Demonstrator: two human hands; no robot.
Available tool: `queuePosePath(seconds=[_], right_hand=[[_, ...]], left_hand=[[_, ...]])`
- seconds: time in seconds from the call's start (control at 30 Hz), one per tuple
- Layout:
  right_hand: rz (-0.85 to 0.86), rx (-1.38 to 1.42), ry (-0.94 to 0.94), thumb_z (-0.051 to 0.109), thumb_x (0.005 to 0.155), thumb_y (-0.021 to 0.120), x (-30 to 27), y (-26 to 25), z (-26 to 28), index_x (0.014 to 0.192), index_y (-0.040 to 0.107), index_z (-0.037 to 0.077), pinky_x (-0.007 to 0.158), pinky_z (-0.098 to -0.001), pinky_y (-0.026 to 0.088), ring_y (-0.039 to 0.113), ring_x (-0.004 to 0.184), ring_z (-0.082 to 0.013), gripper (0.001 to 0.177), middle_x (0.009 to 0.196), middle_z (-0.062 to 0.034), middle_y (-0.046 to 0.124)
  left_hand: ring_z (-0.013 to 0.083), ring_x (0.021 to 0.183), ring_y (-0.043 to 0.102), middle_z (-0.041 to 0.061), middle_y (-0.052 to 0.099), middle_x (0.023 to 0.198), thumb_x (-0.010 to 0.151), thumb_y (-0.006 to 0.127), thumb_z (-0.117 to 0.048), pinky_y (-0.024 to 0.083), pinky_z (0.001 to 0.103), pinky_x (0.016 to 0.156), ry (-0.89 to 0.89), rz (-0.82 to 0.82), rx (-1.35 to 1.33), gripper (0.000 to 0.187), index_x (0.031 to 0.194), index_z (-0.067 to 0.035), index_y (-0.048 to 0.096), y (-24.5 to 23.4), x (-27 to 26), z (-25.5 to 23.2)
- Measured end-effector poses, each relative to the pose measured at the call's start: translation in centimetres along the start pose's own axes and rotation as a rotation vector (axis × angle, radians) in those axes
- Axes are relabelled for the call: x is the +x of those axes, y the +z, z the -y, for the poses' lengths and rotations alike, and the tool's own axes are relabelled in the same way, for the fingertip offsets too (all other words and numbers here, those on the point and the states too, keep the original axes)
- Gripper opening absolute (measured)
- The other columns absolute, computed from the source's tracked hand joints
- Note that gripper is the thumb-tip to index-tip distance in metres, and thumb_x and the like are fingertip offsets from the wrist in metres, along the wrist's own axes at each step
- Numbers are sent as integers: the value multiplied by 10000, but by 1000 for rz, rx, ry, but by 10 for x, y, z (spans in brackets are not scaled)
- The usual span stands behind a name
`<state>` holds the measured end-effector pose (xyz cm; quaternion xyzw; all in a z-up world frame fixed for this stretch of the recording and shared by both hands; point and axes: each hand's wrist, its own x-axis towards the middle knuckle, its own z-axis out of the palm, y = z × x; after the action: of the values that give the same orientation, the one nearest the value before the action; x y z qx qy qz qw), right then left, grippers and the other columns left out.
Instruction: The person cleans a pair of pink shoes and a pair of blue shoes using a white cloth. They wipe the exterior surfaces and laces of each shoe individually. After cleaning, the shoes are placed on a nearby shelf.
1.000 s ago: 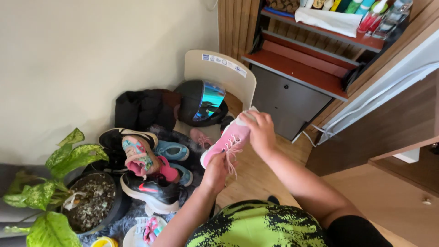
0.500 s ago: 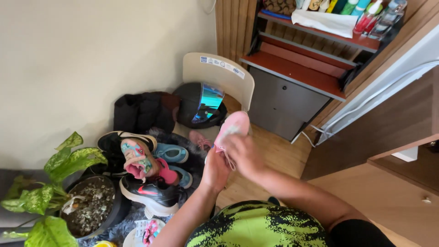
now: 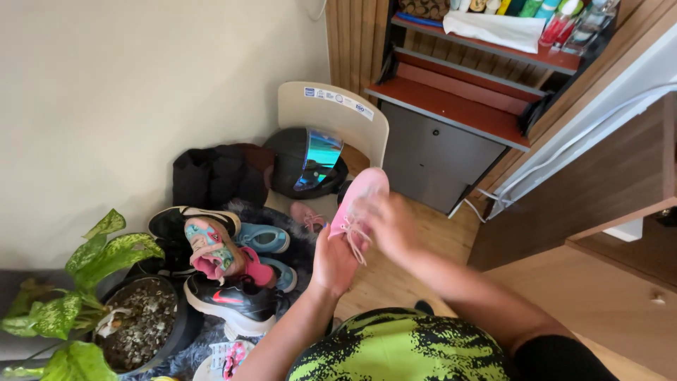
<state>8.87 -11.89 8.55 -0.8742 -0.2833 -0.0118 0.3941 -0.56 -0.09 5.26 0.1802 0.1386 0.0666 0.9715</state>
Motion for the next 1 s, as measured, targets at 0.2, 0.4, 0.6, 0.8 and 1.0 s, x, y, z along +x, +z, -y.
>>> queuePosePath(seconds=[0.2, 0.4, 0.6, 0.8, 1.0], right_hand=[[62, 497, 308, 326, 972, 601, -5, -23, 71, 1065, 714, 153, 466, -290, 569, 702, 521, -212, 227, 806, -96, 758], [72, 88, 15, 429, 997, 585, 13, -24, 20, 1168, 735, 206, 935, -418, 509, 671, 1042, -314, 318, 1071, -93, 705], [134, 105, 50, 464, 937, 627, -24, -28, 70, 985, 769, 226, 896, -347, 532, 697, 930, -251, 281, 912, -48, 726], [-229, -331, -512, 150, 881, 700, 26, 8, -53, 1203, 738, 256, 888, -347, 535, 646, 1059, -270, 341, 1193, -71, 625], [-177, -224, -716, 262, 968, 653, -18, 20, -2, 1184, 756, 332, 831, -308, 517, 605, 1004, -190, 249, 1176, 18, 631]], left_hand=[[237, 912, 644, 66, 646, 968, 986, 492, -580, 523, 455, 969, 16, -9, -72, 505, 1051, -89, 590, 10, 3, 2], [210, 787, 616, 80, 626, 893, 991, 454, -612, 518, 316, 744, 34, 2, 97, 517, 1081, -113, 557, -1, 6, 2], [235, 1019, 618, 122, 655, 1202, 983, 486, -580, 501, 411, 957, 38, -87, 14, 640, 1260, -15, 603, -17, 10, 18], [224, 768, 646, 86, 666, 921, 1004, 463, -586, 537, 299, 699, -8, 17, 8, 514, 1047, -87, 577, 2, -2, 14], [234, 1082, 658, 69, 676, 1208, 1007, 455, -556, 548, 432, 954, 26, -35, -12, 520, 1230, -105, 587, -4, -6, 20]])
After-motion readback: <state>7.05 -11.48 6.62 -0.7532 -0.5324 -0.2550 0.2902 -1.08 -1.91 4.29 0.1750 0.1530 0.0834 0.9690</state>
